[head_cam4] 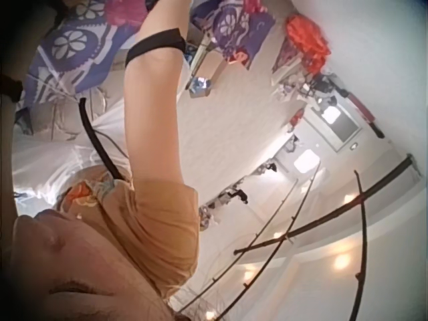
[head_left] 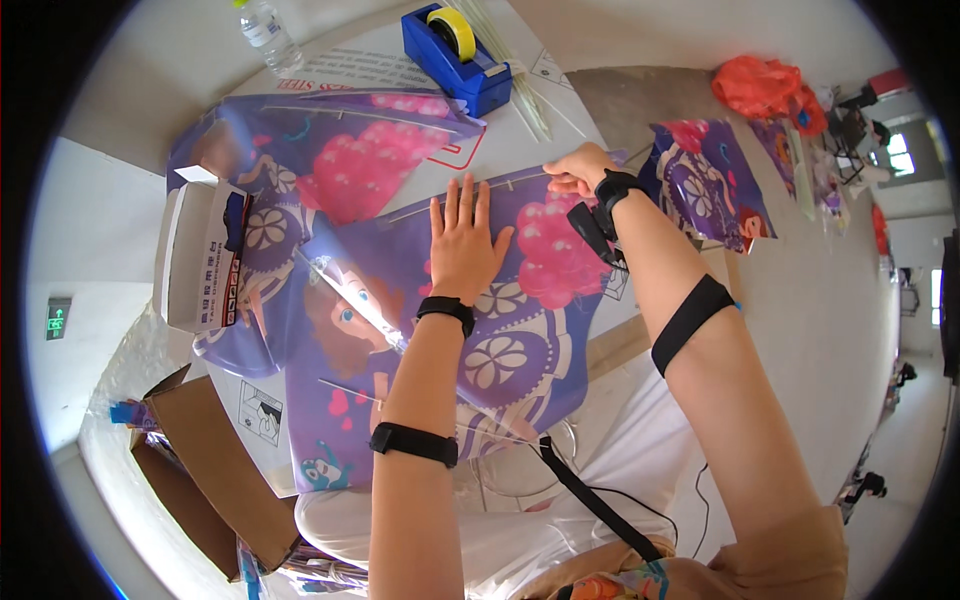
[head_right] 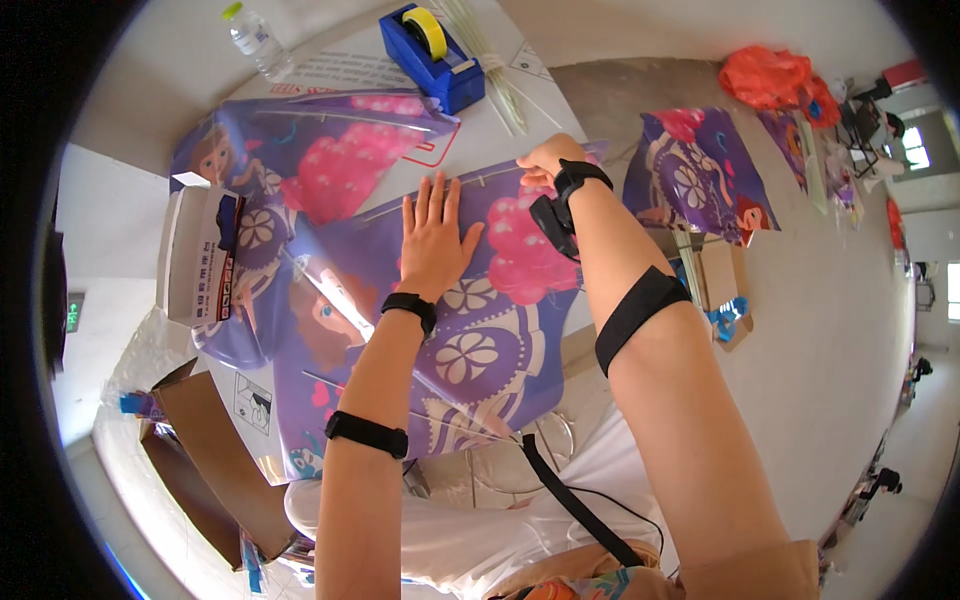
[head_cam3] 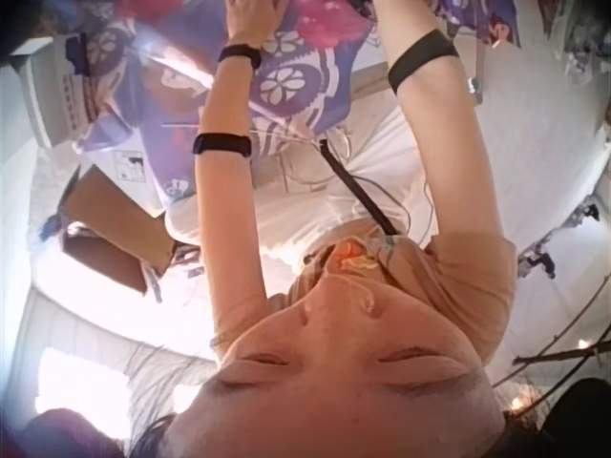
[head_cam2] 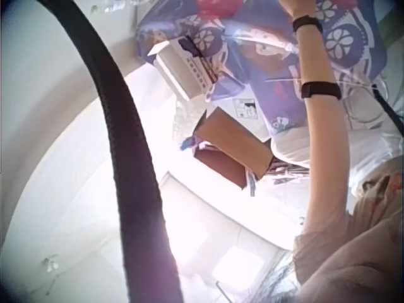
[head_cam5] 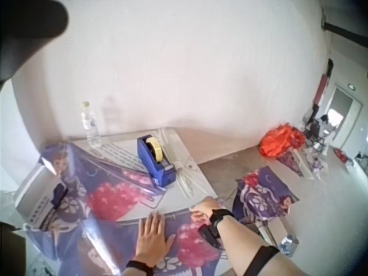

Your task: Assembling plastic kites by inserting support rods and securing them with tape.

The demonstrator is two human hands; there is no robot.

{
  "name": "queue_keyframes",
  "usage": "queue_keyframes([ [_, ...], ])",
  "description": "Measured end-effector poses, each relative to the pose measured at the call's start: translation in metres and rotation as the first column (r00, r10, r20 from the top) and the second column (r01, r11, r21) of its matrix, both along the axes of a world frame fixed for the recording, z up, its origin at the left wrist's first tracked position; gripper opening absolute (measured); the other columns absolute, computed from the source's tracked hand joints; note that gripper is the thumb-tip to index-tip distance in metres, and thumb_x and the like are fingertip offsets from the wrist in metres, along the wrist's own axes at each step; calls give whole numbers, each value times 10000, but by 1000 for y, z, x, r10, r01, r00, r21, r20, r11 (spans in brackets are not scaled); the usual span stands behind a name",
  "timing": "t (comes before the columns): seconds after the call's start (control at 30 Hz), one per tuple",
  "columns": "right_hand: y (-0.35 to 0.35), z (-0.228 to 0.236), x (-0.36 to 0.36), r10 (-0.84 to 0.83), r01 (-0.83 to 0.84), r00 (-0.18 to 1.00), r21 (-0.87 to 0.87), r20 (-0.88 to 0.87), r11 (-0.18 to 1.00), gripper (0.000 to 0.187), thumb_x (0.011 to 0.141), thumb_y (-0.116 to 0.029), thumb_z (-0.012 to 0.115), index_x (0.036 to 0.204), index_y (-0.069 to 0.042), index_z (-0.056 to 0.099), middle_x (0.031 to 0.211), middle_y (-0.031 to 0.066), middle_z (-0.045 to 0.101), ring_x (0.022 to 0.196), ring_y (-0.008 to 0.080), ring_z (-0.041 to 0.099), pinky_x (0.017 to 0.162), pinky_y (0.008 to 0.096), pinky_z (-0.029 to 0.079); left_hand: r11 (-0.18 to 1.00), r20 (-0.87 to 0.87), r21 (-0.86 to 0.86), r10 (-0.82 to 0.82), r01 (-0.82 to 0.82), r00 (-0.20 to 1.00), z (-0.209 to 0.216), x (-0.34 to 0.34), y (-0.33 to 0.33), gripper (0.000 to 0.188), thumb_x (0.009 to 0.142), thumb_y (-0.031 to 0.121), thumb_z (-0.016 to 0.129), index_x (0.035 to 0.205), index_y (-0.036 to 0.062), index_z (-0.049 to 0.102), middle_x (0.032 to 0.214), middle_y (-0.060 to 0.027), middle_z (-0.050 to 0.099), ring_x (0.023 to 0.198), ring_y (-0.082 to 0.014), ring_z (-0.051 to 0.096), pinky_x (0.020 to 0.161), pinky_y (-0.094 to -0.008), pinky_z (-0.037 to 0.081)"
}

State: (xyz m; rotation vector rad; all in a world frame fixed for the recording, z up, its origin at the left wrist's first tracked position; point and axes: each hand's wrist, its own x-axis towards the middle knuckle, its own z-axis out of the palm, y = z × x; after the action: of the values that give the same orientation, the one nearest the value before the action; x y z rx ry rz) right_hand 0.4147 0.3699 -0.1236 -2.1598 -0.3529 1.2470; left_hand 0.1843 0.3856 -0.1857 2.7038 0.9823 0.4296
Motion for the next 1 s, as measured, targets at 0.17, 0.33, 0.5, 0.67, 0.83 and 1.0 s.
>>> queue_keyframes([
  [0.17, -12, 4, -7, 20, -17, 992, -26, 125, 1000, 464, 771, -161, 790, 1006, 157, 547, 962, 245, 634, 605, 307, 679, 488, 343, 572, 1000, 8, -8, -4, 4, 1000, 0, -1, -2, 661, 946, 423, 480, 1456, 40, 306, 1535, -155, 258, 1427, -330, 212, 1155, -503, 167],
  [0.33, -39, -12, 9, 111, -123, 978, 60, 176, 991, 446, 781, -350, 778, 892, 58, 636, 669, 137, 674, 479, 105, 594, 351, 213, 300, 1000, 12, 29, -6, 6, 1000, 1, 4, -1, 666, 939, 431, 492, 1451, 43, 317, 1530, -156, 265, 1426, -332, 214, 1152, -503, 178],
  [0.5, -41, -12, -8, 145, -172, 968, 121, 207, 978, 482, 779, -396, 766, 801, 71, 648, 677, 134, 684, 514, 133, 634, 373, 208, 343, 1000, -53, -18, -8, 7, 999, 3, -4, 4, 696, 933, 438, 508, 1462, 41, 292, 1540, -168, 233, 1429, -342, 201, 1151, -509, 176],
  [0.67, -39, -20, -10, 20, -82, 946, 182, 322, 980, 466, 799, -334, 753, 805, 118, 643, 623, 173, 664, 488, 218, 664, 407, 303, 516, 980, 22, -199, 31, -26, 999, 47, -20, 6, 775, 874, 381, 618, 1464, 13, 276, 1533, -217, 226, 1427, -376, 194, 1140, -522, 193],
  [0.83, -45, -17, -15, 86, -135, 955, 159, 283, 978, 314, 862, -222, 671, 920, 83, 623, 757, 195, 690, 623, 261, 698, 523, 316, 532, 877, 288, -479, 190, -31, 939, 164, -127, -18, 587, 884, 251, 637, 1365, -12, 426, 1440, -252, 383, 1333, -398, 369, 1086, -431, 316],
  [1.0, -102, 2, -95, 350, -765, 492, 205, 797, 610, 399, 861, -188, 652, 1216, -57, 525, 1219, 154, 595, 1171, 331, 545, 929, 440, 447, 715, -159, -500, 478, -489, 864, 171, -276, -105, 529, 904, 208, 611, 1350, -20, 440, 1391, -236, 453, 1293, -394, 423, 1056, -430, 357],
])
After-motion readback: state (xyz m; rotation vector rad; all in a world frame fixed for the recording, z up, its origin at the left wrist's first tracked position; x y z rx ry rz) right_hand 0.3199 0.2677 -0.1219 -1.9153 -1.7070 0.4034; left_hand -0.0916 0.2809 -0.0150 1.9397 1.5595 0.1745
